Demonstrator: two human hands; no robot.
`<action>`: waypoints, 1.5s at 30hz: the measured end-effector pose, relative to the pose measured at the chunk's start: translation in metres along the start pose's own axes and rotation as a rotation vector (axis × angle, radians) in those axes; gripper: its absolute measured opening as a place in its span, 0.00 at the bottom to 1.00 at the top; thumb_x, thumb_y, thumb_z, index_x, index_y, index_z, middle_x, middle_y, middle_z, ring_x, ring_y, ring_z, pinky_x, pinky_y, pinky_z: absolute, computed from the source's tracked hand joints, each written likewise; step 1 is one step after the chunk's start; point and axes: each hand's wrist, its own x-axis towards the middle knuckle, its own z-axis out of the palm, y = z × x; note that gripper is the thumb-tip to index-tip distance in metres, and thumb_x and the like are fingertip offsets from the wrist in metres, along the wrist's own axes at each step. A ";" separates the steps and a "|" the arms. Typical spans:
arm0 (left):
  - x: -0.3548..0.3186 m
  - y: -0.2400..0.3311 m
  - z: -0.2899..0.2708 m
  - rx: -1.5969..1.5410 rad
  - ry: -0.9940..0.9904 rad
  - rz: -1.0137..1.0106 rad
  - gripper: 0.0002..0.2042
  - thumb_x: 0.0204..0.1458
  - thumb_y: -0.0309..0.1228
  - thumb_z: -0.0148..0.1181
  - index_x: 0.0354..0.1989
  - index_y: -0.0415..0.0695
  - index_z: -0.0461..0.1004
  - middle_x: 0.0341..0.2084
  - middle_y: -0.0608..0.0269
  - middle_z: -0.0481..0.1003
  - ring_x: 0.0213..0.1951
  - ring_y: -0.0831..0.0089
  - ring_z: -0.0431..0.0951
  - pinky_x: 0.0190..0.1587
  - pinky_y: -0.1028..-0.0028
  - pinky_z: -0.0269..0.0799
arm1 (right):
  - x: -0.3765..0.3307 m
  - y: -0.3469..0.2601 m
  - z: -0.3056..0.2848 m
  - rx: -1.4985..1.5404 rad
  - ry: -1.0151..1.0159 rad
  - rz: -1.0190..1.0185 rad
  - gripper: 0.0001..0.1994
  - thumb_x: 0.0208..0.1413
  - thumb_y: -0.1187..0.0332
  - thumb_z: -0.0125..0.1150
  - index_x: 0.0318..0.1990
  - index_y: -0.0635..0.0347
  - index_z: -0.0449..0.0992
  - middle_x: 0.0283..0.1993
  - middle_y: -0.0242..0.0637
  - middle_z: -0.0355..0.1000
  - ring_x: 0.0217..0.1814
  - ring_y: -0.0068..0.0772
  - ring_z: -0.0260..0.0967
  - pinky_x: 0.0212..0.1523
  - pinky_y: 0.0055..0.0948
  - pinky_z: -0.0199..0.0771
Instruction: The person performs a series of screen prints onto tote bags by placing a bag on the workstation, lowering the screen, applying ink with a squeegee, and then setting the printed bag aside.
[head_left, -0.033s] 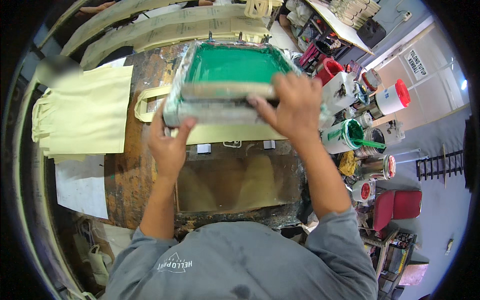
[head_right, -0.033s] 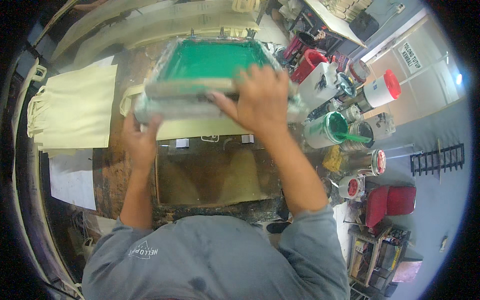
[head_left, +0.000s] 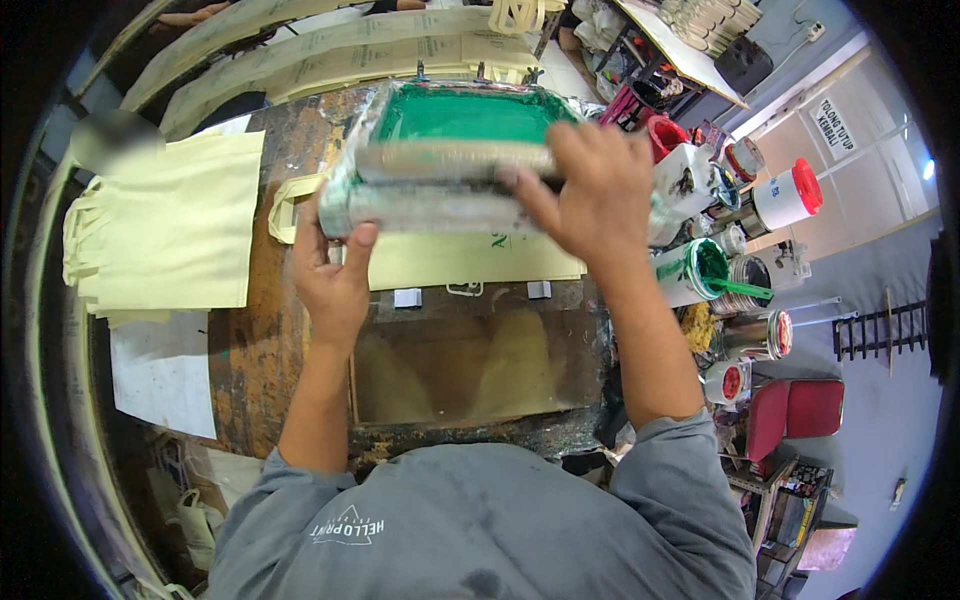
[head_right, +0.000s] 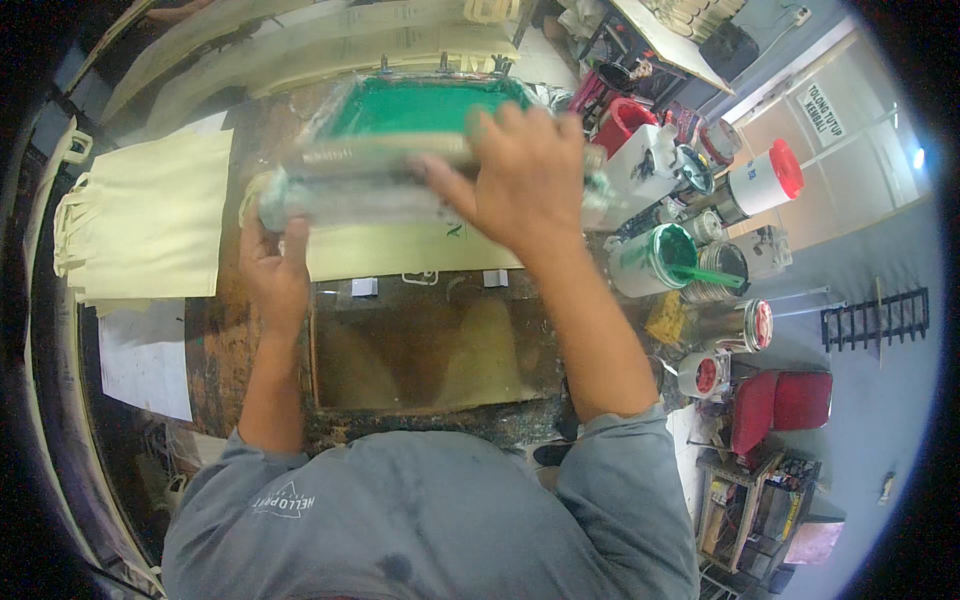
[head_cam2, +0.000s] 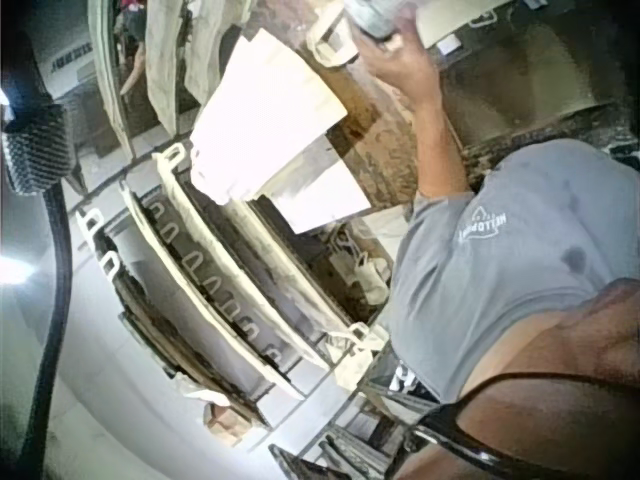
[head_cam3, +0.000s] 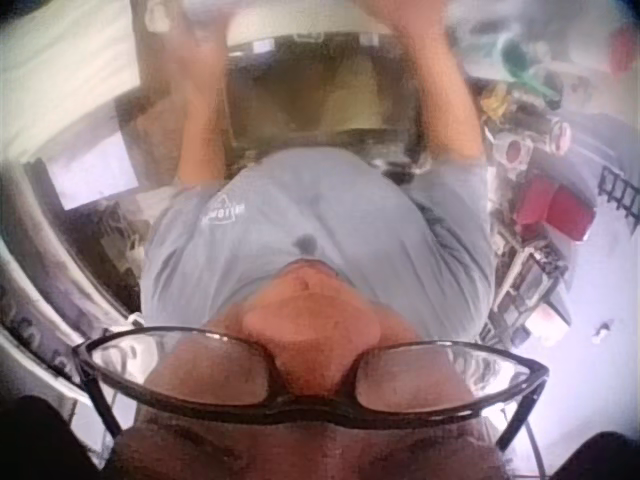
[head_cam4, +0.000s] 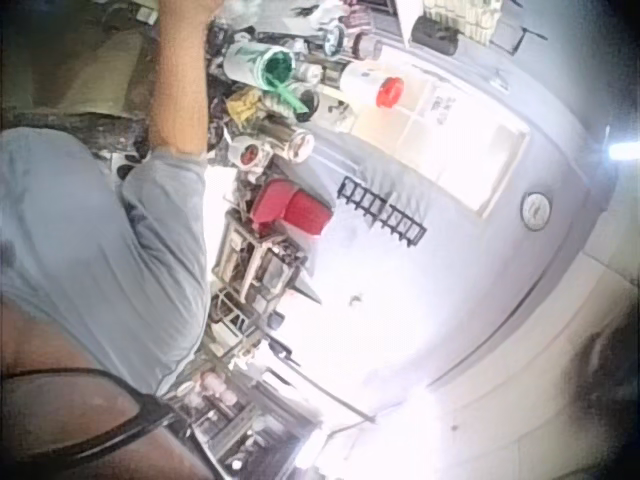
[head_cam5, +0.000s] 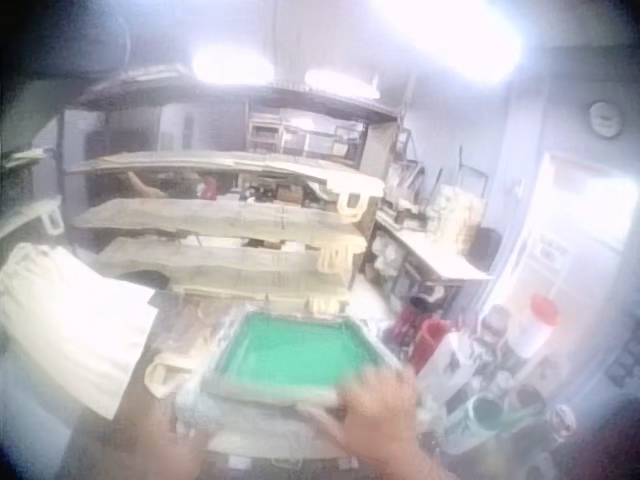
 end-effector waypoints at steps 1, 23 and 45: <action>0.005 -0.006 0.002 0.005 0.028 0.034 0.41 0.57 0.48 0.76 0.71 0.32 0.67 0.47 0.48 0.77 0.45 0.59 0.75 0.56 0.59 0.70 | 0.017 0.008 0.001 0.002 0.044 -0.015 0.28 0.56 0.35 0.67 0.31 0.55 0.77 0.30 0.37 0.73 0.36 0.44 0.72 0.45 0.48 0.62; 0.134 -0.003 -0.059 0.617 -0.099 0.121 0.13 0.65 0.36 0.66 0.46 0.37 0.84 0.40 0.47 0.86 0.41 0.59 0.86 0.48 0.65 0.79 | 0.077 0.032 -0.013 0.108 0.042 0.042 0.33 0.63 0.34 0.60 0.33 0.63 0.81 0.31 0.49 0.79 0.36 0.56 0.78 0.40 0.51 0.75; -0.076 -0.058 0.094 0.838 -1.030 0.321 0.56 0.45 0.78 0.61 0.77 0.48 0.65 0.80 0.50 0.55 0.81 0.41 0.47 0.79 0.33 0.30 | 0.106 0.046 -0.011 0.190 -0.332 0.164 0.37 0.67 0.27 0.48 0.26 0.55 0.74 0.21 0.32 0.71 0.22 0.29 0.66 0.24 0.32 0.65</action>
